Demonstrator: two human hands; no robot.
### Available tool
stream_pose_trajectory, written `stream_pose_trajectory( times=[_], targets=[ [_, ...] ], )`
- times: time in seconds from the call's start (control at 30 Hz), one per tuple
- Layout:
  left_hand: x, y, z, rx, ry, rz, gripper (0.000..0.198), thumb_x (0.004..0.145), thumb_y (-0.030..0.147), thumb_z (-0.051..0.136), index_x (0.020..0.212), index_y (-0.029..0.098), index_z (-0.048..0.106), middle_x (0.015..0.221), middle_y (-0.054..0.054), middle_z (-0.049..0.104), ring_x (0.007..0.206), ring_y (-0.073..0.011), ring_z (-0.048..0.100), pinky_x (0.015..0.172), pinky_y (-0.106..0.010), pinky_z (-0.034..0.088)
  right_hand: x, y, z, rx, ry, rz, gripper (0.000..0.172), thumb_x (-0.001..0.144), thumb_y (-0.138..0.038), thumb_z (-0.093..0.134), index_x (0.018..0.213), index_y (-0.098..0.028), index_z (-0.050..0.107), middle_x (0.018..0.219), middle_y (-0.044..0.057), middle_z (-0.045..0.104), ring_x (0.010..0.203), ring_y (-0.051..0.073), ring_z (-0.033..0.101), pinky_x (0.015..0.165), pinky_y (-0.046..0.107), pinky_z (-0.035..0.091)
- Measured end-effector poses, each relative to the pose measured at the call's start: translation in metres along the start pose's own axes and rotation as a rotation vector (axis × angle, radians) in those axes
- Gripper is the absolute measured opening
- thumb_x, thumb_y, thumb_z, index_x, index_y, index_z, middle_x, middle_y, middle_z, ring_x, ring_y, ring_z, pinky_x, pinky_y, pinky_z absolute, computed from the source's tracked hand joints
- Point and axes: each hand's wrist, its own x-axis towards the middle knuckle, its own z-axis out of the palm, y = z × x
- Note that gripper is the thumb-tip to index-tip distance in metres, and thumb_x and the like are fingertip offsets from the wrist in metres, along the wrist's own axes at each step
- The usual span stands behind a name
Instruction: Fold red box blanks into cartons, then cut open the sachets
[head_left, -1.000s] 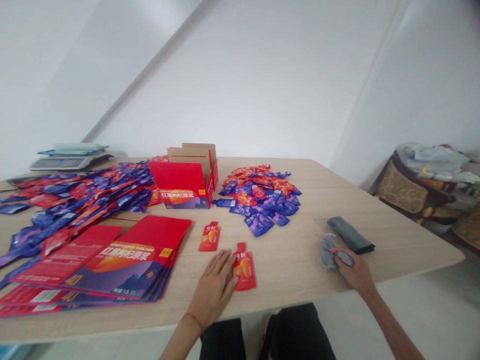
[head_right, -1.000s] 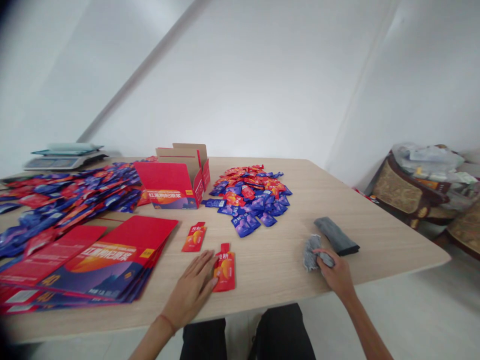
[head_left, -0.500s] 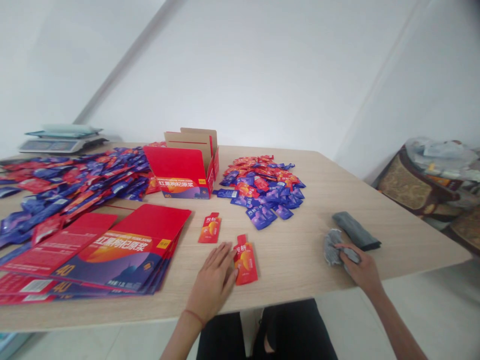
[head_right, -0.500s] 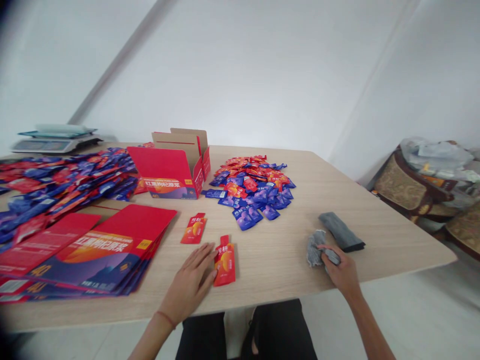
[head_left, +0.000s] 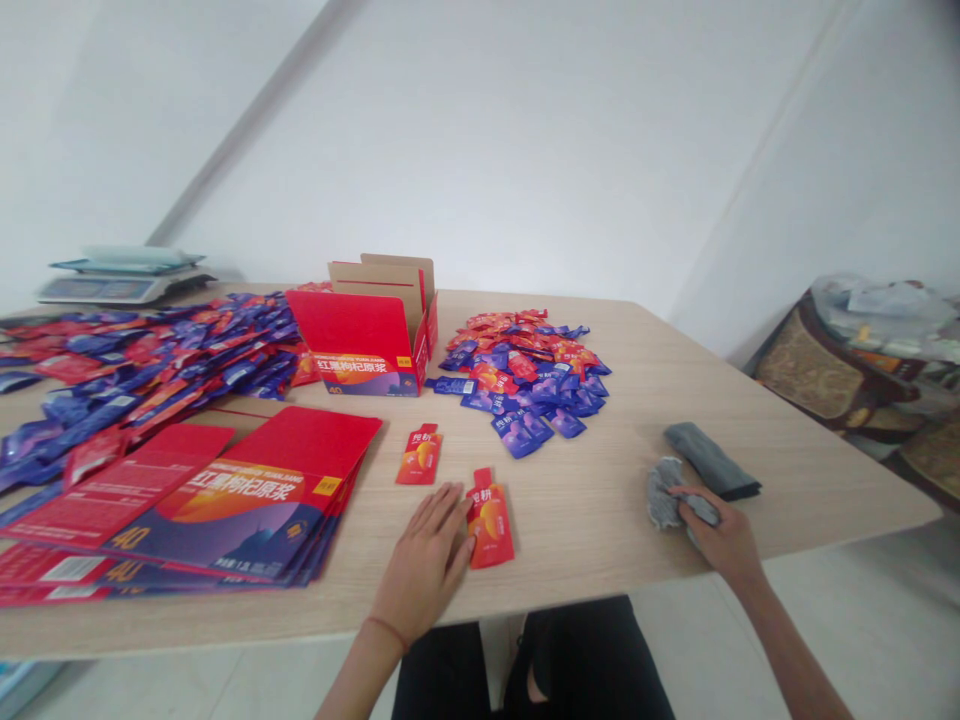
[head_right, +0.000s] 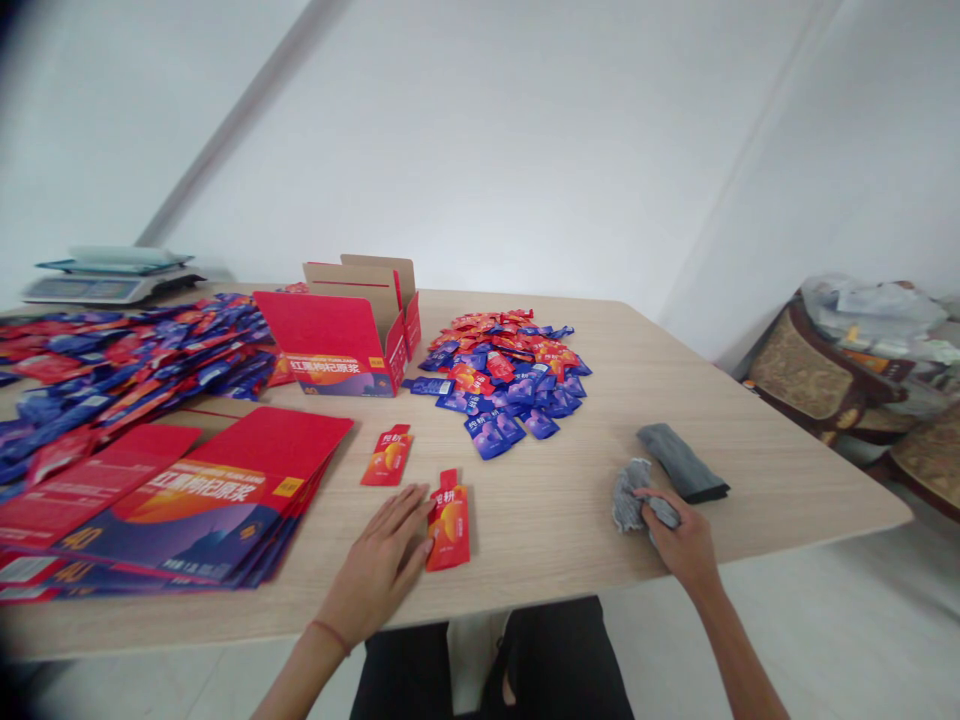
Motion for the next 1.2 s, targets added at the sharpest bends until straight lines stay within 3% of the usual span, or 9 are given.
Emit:
stream_pose_trajectory(
  times=[0.3, 0.83, 0.93, 1.07, 1.13, 1.2],
  targets=[
    [0.0, 0.0, 0.0, 0.007, 0.007, 0.003, 0.047, 0.104, 0.033, 0.056, 0.15, 0.023, 0.058, 0.16, -0.01, 0.055, 0.149, -0.0295, 0.05, 0.124, -0.055, 0.046, 0.0, -0.001, 0.001, 0.011, 0.0, 0.013, 0.033, 0.079, -0.047, 0.064, 0.095, -0.024, 0.081, 0.098, 0.006, 0.082, 0.093, 0.029, 0.077, 0.084, 0.036, 0.059],
    [0.0, -0.001, 0.0, 0.016, 0.003, 0.006, 0.046, 0.105, 0.033, 0.054, 0.15, 0.023, 0.058, 0.159, -0.01, 0.055, 0.149, -0.0291, 0.051, 0.123, -0.054, 0.047, 0.0, -0.001, 0.002, 0.015, 0.004, 0.035, 0.034, 0.078, -0.047, 0.064, 0.095, -0.023, 0.082, 0.099, 0.006, 0.082, 0.091, 0.029, 0.077, 0.082, 0.035, 0.059],
    [0.001, 0.003, -0.004, -0.006, 0.034, -0.005, 0.037, 0.105, 0.034, 0.056, 0.139, 0.023, 0.065, 0.153, -0.01, 0.061, 0.147, -0.0295, 0.053, 0.121, -0.055, 0.05, 0.0, 0.0, 0.003, 0.023, 0.01, 0.029, 0.033, 0.078, -0.047, 0.064, 0.094, -0.023, 0.081, 0.098, 0.007, 0.082, 0.089, 0.029, 0.077, 0.081, 0.036, 0.059],
    [0.0, 0.009, -0.017, -0.055, 0.161, 0.023, 0.02, 0.104, 0.03, 0.056, 0.107, 0.025, 0.075, 0.138, -0.008, 0.07, 0.144, -0.0308, 0.055, 0.118, -0.055, 0.051, 0.001, -0.001, 0.004, 0.045, -0.003, 0.002, 0.033, 0.079, -0.046, 0.064, 0.094, -0.023, 0.081, 0.098, 0.007, 0.082, 0.089, 0.028, 0.077, 0.082, 0.035, 0.06],
    [-0.001, 0.01, -0.025, -0.103, 0.196, 0.025, 0.02, 0.105, 0.029, 0.055, 0.107, 0.025, 0.074, 0.132, -0.008, 0.073, 0.138, -0.0289, 0.06, 0.115, -0.05, 0.054, 0.001, -0.001, 0.005, 0.05, 0.005, -0.002, 0.033, 0.079, -0.047, 0.064, 0.093, -0.023, 0.081, 0.097, 0.006, 0.082, 0.089, 0.028, 0.077, 0.083, 0.036, 0.06],
    [-0.001, 0.01, -0.032, -0.14, 0.179, 0.005, 0.022, 0.105, 0.034, 0.057, 0.121, 0.026, 0.071, 0.132, -0.008, 0.073, 0.133, -0.0275, 0.064, 0.112, -0.047, 0.057, 0.001, -0.002, 0.006, 0.052, 0.024, -0.006, 0.032, 0.078, -0.047, 0.063, 0.091, -0.024, 0.082, 0.098, 0.006, 0.082, 0.092, 0.029, 0.077, 0.086, 0.037, 0.06]
  ],
)
